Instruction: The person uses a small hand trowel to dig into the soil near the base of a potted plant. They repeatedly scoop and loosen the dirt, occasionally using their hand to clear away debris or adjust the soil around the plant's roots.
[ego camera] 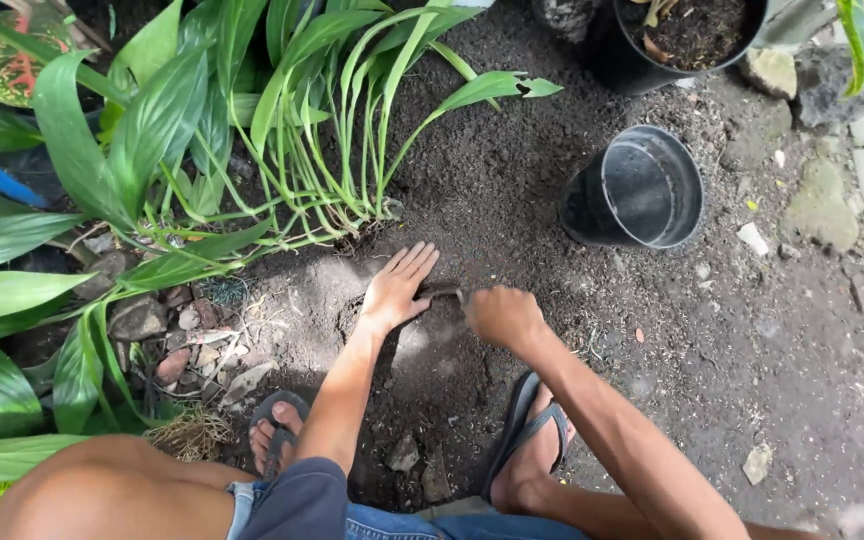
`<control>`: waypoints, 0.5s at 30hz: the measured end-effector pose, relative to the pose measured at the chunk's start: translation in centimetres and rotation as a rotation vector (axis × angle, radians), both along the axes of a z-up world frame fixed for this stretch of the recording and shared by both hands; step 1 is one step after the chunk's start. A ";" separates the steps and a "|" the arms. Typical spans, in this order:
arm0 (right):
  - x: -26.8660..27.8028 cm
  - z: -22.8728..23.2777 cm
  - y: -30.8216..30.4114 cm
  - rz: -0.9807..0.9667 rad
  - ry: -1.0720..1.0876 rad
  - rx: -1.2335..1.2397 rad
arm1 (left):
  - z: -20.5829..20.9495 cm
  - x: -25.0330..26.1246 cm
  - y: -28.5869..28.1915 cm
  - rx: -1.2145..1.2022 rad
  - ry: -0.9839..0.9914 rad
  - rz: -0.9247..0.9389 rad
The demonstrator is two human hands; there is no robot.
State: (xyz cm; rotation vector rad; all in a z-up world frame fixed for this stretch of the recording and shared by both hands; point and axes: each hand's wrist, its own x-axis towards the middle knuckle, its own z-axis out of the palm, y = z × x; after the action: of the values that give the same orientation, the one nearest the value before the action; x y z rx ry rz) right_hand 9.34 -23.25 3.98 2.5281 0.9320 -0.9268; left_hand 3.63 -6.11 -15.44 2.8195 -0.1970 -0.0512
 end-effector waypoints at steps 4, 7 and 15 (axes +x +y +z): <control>-3.7 0.5 -2.5 0.054 -0.122 0.040 | 2.0 -0.3 -2.2 0.077 0.068 0.064; -5.3 -1.9 -1.9 0.011 -0.174 0.054 | 0.7 -0.4 -2.6 0.179 0.071 0.087; -3.3 -3.0 1.8 -0.082 -0.064 0.046 | -2.5 0.3 -3.0 0.076 -0.100 0.192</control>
State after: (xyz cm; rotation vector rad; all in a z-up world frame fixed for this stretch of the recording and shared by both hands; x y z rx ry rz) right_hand 5.99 -21.47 0.97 2.6362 0.8455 -0.8514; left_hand 3.92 -9.14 -17.96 2.9046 0.0553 0.1283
